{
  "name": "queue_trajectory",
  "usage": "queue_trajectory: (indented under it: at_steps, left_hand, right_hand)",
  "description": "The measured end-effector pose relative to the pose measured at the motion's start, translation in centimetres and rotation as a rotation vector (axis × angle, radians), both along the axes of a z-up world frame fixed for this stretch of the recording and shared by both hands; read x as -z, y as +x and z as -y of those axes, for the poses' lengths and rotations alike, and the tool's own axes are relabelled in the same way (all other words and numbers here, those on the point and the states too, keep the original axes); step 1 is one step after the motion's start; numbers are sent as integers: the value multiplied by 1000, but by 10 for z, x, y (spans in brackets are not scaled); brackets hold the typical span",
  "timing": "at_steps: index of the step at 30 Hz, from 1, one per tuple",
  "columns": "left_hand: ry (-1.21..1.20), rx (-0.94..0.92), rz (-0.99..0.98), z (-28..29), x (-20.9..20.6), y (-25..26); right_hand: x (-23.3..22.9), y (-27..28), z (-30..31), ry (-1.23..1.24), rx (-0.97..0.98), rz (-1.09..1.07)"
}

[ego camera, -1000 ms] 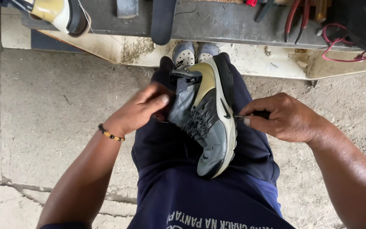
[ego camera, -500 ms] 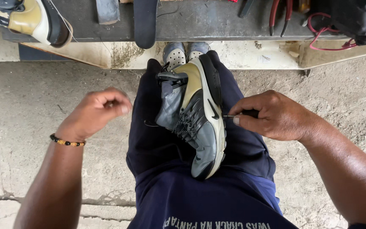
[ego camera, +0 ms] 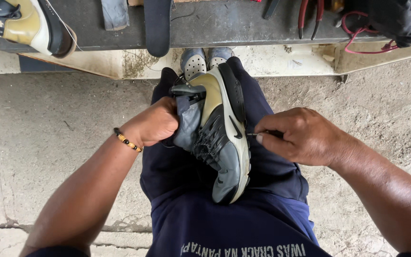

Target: The person holds a gray and beige sneaker on their lap and repeatedly inserts a thin metal tool into the side seam near the sole, pulling and adjusting the seam. The hands rotate the shoe to access different sections of the seam while maintaining steady pressure with the tool.

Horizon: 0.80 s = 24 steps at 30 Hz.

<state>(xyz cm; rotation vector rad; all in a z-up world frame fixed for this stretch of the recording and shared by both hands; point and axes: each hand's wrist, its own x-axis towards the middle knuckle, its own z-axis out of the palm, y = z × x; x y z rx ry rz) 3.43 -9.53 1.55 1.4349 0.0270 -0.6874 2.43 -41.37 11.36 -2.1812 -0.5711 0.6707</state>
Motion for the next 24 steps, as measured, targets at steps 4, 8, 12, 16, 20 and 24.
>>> queue_trajectory:
  at_steps: [4, 8, 12, 16, 20, 24]
  left_hand:
    - [-26, 280, 21, 16, -49, 21]
    - [68, 427, 184, -1, -27, 14]
    - [-8, 421, 21, -9, 25, -4]
    - [-65, 388, 54, 6, -13, -4]
    - [-21, 395, 51, 10, -23, 5]
    - [270, 431, 130, 2, -61, 18]
  right_hand:
    - [9, -14, 4, -118, -100, 280]
    - [1, -25, 5, -141, -115, 459]
    - [9, -34, 5, -187, -119, 541]
    - [17, -37, 8, -155, -96, 622]
    - [12, -29, 9, -127, -116, 518]
    - [8, -26, 11, -104, -108, 430]
